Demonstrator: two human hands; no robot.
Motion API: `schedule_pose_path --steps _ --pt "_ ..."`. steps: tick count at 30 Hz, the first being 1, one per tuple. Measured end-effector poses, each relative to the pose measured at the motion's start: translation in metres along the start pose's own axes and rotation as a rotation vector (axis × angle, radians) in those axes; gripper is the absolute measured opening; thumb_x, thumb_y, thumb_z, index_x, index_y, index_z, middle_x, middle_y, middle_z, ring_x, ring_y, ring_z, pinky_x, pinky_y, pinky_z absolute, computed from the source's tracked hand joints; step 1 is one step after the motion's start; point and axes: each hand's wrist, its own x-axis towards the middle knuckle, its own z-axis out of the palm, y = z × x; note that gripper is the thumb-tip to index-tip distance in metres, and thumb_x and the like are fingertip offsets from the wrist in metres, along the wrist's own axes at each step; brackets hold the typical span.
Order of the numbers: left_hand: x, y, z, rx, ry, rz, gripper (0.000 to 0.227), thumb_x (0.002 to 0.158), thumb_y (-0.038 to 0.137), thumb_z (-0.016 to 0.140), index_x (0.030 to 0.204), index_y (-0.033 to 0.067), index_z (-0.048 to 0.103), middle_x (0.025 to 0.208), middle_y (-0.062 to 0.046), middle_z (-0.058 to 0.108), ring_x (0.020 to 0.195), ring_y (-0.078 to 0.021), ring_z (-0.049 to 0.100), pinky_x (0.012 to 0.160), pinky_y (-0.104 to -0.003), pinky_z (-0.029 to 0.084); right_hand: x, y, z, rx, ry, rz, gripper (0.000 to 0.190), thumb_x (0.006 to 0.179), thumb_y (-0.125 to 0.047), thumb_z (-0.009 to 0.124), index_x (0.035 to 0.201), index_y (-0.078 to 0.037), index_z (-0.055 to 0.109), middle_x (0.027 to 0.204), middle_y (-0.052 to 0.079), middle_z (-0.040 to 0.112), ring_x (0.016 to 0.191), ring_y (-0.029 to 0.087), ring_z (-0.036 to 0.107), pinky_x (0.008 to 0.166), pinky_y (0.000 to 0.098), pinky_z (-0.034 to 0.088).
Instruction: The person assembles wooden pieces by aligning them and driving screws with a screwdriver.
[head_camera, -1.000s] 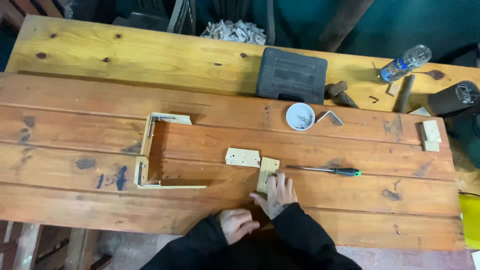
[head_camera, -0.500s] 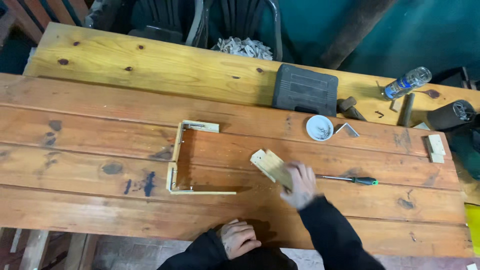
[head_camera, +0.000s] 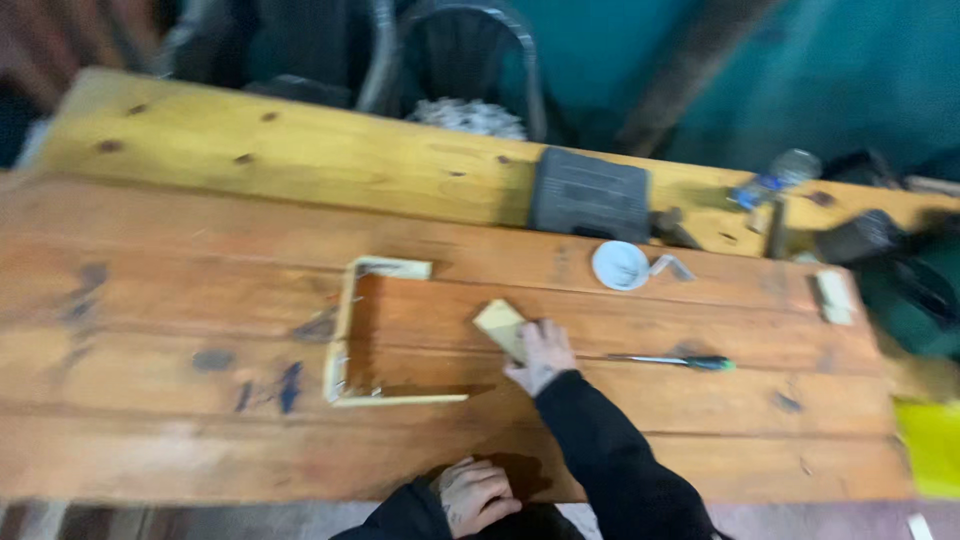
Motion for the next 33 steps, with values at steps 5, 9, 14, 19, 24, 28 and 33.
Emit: schedule_pose_path --steps 5,9,14,19,24,28,33 --pt "0.033 -0.026 0.055 -0.025 -0.077 0.223 0.031 0.105 0.040 0.066 0.086 0.0161 0.068 0.086 0.000 0.069 0.077 -0.0247 0.065 0.068 -0.039 0.046 0.000 0.018 -0.089 0.245 0.110 0.020 0.048 0.068 -0.023 0.082 0.109 -0.014 0.059 0.106 0.010 0.065 0.091 0.033 0.054 0.088 0.0419 0.047" --pt "0.067 -0.021 0.081 -0.051 -0.128 0.294 0.024 0.100 0.035 0.074 0.083 0.0215 0.064 0.073 0.003 0.058 0.067 -0.0196 0.059 0.061 -0.035 0.040 -0.098 0.181 -0.108 0.175 0.268 0.235 0.050 0.063 -0.033 0.088 0.103 -0.016 0.065 0.108 0.011 0.067 0.097 0.034 0.065 0.088 0.0435 0.050" --pt "0.120 -0.013 0.120 0.030 -0.151 0.200 0.030 0.095 0.032 0.077 0.076 0.0224 0.057 0.071 0.006 0.056 0.065 -0.0161 0.056 0.057 -0.034 0.039 -0.229 0.348 -0.164 0.048 0.147 1.011 0.029 0.069 -0.036 0.086 0.082 -0.020 0.066 0.082 0.012 0.072 0.082 0.035 0.070 0.075 0.0420 0.053" --pt "0.183 -0.001 0.176 0.051 -0.200 0.204 0.029 0.103 0.035 0.067 0.080 0.0202 0.059 0.074 0.004 0.056 0.068 -0.0185 0.055 0.059 -0.035 0.037 -0.250 0.440 -0.137 -0.027 0.182 0.950 0.036 0.069 -0.040 0.086 0.088 -0.020 0.062 0.089 0.008 0.067 0.091 0.036 0.065 0.087 0.0449 0.048" --pt "0.222 0.023 0.210 0.091 -0.093 0.099 0.024 0.097 0.031 0.072 0.078 0.0213 0.061 0.073 0.005 0.060 0.065 -0.0174 0.057 0.057 -0.032 0.038 -0.134 0.505 -0.103 -0.087 0.193 0.749 0.037 0.068 -0.039 0.083 0.088 -0.016 0.061 0.095 0.018 0.066 0.097 0.043 0.061 0.089 0.0474 0.048" --pt "0.230 0.025 0.228 0.170 -0.075 -0.001 0.024 0.095 0.035 0.073 0.079 0.0226 0.061 0.074 0.007 0.061 0.067 -0.0167 0.058 0.059 -0.033 0.039 -0.058 0.531 -0.109 -0.144 0.216 0.700 0.045 0.072 -0.047 0.081 0.099 -0.017 0.060 0.101 0.021 0.063 0.096 0.043 0.057 0.078 0.0530 0.049" --pt "0.245 0.035 0.242 0.207 0.039 -0.031 0.022 0.094 0.034 0.071 0.077 0.0227 0.062 0.071 0.008 0.061 0.064 -0.0186 0.055 0.058 -0.034 0.038 -0.051 0.528 -0.122 -0.141 0.096 0.662 0.047 0.088 -0.057 0.071 0.111 -0.018 0.062 0.111 0.022 0.059 0.104 0.047 0.054 0.076 0.0579 0.049"
